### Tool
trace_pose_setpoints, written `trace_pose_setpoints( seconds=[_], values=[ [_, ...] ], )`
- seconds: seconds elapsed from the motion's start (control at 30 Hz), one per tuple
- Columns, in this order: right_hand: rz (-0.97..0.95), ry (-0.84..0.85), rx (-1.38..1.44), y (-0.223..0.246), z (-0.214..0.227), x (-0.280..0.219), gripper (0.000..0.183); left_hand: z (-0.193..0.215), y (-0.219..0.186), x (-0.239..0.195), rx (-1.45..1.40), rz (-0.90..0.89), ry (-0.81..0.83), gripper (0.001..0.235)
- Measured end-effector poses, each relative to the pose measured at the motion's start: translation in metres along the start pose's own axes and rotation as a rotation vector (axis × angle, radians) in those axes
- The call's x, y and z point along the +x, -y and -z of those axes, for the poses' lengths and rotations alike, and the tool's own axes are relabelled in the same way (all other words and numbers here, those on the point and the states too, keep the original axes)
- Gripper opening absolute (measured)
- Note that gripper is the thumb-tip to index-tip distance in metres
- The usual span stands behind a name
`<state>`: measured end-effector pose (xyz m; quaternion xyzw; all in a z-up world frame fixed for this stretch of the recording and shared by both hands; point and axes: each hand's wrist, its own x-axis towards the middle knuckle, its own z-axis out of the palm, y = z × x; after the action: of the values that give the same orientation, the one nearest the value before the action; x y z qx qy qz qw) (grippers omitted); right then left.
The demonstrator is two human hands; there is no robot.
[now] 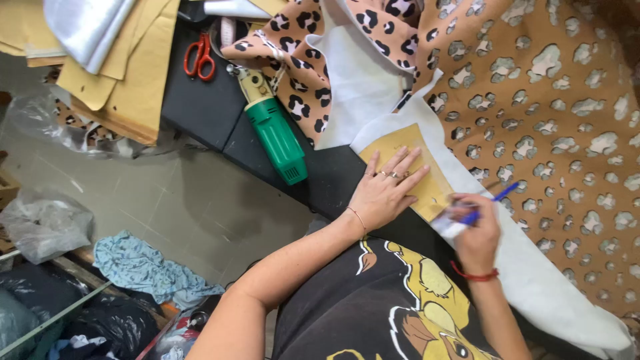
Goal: Marking fabric with a pattern and cutting it using an electric rotary cutter
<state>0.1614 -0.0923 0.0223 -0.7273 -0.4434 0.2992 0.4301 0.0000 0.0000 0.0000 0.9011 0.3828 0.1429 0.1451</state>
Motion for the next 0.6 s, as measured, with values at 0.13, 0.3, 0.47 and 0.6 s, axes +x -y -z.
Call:
trace_pose_setpoints(
  seconds=[0.13, 0.3, 0.47, 0.6],
  values=[
    [0.007, -0.115, 0.023, 0.014, 0.032, 0.006, 0.031, 0.017, 0.0, 0.002, 0.162, -0.054, 0.146, 0.067],
    [-0.15, -0.027, 0.247, 0.032, 0.026, 0.024, 0.053, 0.018, 0.0, 0.002, 0.152, -0.054, 0.143, 0.066],
    [0.079, 0.159, 0.089, 0.046, -0.032, 0.066, 0.015, -0.008, 0.0, -0.004, 0.024, 0.012, 0.013, 0.06],
    [-0.081, 0.31, 0.173, 0.06, -0.074, 0.084, 0.016, -0.02, 0.002, -0.004, -0.01, 0.003, -0.109, 0.045]
  ],
)
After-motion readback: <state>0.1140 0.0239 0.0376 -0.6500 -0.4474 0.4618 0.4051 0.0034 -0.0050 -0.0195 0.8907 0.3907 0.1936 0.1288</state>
